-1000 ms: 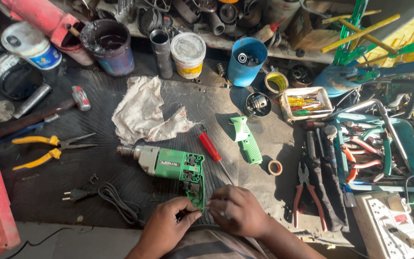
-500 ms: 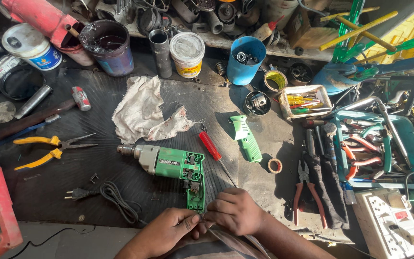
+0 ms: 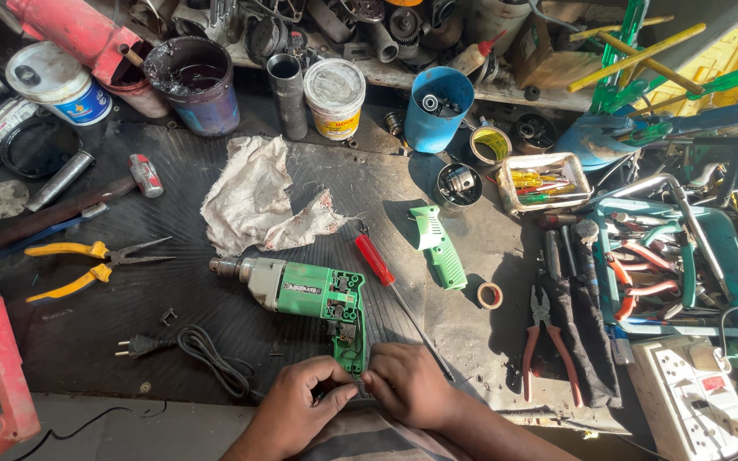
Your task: The person unscrews the casing of a green electric drill on a cluttered workbench using a red-handled screwdriver, separates the housing halves, and uses pliers and wire cutters on small parts and wires. They then use a blue air blower to blow dust out of the opened drill housing.
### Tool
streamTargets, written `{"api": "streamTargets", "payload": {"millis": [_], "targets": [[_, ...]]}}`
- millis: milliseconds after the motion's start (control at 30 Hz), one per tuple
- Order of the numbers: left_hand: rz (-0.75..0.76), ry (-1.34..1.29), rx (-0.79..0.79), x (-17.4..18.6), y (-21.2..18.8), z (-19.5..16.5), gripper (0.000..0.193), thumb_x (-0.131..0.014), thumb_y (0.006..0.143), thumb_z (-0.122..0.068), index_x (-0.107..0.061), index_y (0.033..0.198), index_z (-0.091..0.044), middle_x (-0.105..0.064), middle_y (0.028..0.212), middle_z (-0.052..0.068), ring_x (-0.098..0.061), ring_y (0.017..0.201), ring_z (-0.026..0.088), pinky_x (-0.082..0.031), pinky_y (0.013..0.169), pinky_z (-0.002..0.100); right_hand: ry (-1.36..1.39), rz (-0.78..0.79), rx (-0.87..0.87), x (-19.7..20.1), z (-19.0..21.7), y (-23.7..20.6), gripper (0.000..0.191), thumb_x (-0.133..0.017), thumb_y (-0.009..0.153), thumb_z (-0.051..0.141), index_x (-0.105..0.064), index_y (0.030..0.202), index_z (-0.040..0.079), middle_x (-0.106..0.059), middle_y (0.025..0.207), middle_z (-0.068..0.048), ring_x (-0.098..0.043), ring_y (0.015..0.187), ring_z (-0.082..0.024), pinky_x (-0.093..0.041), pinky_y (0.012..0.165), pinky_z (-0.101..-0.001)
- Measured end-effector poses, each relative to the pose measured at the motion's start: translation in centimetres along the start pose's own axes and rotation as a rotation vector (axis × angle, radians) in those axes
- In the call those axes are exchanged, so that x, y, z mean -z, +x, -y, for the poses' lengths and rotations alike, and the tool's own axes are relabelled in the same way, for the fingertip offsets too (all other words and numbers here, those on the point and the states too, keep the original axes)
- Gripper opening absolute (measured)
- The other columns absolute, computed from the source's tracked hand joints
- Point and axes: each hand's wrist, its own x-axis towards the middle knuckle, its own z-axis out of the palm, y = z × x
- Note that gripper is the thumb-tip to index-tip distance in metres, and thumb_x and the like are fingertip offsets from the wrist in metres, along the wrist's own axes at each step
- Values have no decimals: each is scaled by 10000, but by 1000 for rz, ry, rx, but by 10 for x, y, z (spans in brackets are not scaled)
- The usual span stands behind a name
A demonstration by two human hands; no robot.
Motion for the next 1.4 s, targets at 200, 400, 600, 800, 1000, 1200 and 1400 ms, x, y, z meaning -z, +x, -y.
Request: {"api": "streamTargets", "payload": {"millis": [200,400,600,800,1000,1200,1400], "targets": [[-80,54,-50,-6,-4,-9,124,-786,837,-107,-713,847,-8,-706,785,47,-706,703,124,-542,602,292,395,17,-706,-15,3,-7,327,-577,1041,205,-647,784,14,-654,707,-108,-624,663,-230,-505,642,-340],[-95,-52,-85,0,-6,-3,205,-753,896,-195,-727,892,7,-740,809,64,-700,748,133,-549,662,298,182,-197,16,14,11,-3,132,-648,992,144,-656,988,13,-643,1020,-105,-678,880,-247,-551,747,-340],[98,-139,101,5,-10,5,292,-732,908,-293,-762,928,-3,-751,792,63,-669,740,113,-537,659,301,-120,-143,482,33,15,13,268,-808,813,170,-766,1063,86,-689,1100,-66,-699,894,-201,-527,662,-335],[286,-196,138,13,-9,7,350,-661,976,-327,-749,921,7,-735,793,48,-650,754,90,-537,693,283,-189,-100,561,32,13,15,255,-864,839,205,-766,1039,81,-687,1015,-19,-664,799,-177,-499,632,-329],[215,-76,169,7,-6,10,293,-687,956,-269,-736,876,9,-754,755,29,-685,719,94,-562,691,277,-202,-19,336,13,6,5,183,-795,828,155,-637,814,63,-628,858,-66,-622,671,-237,-469,563,-379],[2,-26,49,-1,-4,16,189,-803,838,-180,-736,861,-4,-740,755,43,-684,698,112,-555,656,289,-35,-52,62,-4,-1,-1,187,-711,893,102,-577,773,50,-600,793,-86,-610,648,-288,-472,582,-421],[-70,-53,65,3,-4,19,163,-829,812,-169,-754,868,-36,-786,785,31,-716,739,106,-564,677,290,-156,-166,-301,-1,-10,16,83,-632,944,104,-691,924,49,-638,906,-112,-628,809,-300,-501,733,-441]]}}
